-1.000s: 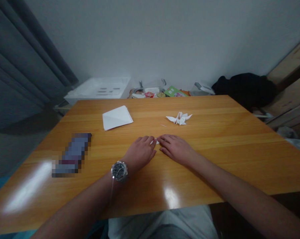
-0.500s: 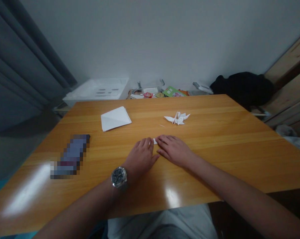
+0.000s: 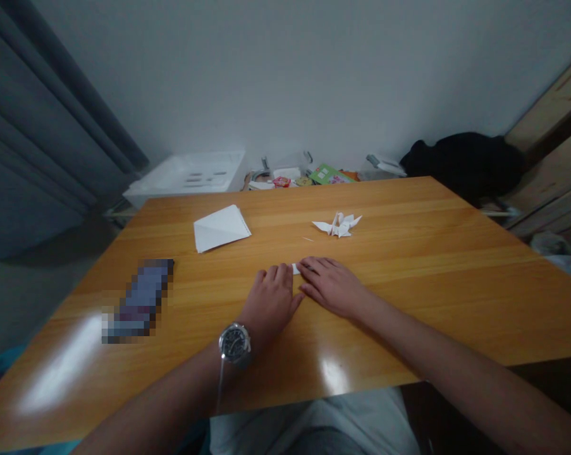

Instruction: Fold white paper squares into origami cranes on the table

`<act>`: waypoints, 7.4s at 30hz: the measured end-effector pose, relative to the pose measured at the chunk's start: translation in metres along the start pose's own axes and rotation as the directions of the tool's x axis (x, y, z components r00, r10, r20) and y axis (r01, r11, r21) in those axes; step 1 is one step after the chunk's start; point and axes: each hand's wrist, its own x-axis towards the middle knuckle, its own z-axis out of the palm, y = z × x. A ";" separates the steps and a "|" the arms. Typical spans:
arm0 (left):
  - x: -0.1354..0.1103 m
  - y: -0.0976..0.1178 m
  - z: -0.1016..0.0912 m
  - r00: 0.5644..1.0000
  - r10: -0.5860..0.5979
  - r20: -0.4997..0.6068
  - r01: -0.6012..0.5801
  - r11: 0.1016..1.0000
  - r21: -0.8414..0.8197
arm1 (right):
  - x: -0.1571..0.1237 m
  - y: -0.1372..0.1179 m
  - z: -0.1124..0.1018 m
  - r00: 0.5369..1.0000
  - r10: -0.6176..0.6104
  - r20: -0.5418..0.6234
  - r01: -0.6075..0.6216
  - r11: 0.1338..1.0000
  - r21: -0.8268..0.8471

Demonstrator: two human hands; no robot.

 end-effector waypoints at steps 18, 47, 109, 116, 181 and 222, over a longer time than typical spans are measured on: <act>0.028 -0.032 0.018 0.990 -0.026 -0.142 -0.035 0.911 -0.411 | 0.008 0.022 0.020 0.979 0.009 -0.204 0.035 0.977 0.209; 0.027 -0.020 0.021 0.963 -0.270 0.019 0.034 0.051 -0.998 | 0.010 0.013 0.010 0.928 0.371 0.025 -0.141 0.289 0.947; 0.026 -0.023 0.014 0.972 -0.209 -0.106 -0.133 -0.117 -0.984 | 0.005 0.005 0.002 0.927 0.324 0.191 -0.172 -0.088 0.981; 0.027 -0.026 0.010 0.981 -0.122 -0.154 -0.171 -0.142 -0.975 | 0.003 0.005 -0.001 0.944 0.260 0.203 -0.185 -0.091 0.979; 0.028 -0.016 0.012 0.957 -0.280 -0.075 -0.135 -0.202 -0.970 | 0.004 -0.003 -0.005 0.920 0.343 0.190 -0.191 -0.033 0.981; 0.023 -0.026 0.004 0.938 -0.058 -0.343 -0.249 0.578 -0.777 | 0.002 0.007 -0.010 0.933 0.342 0.113 -0.227 0.317 0.921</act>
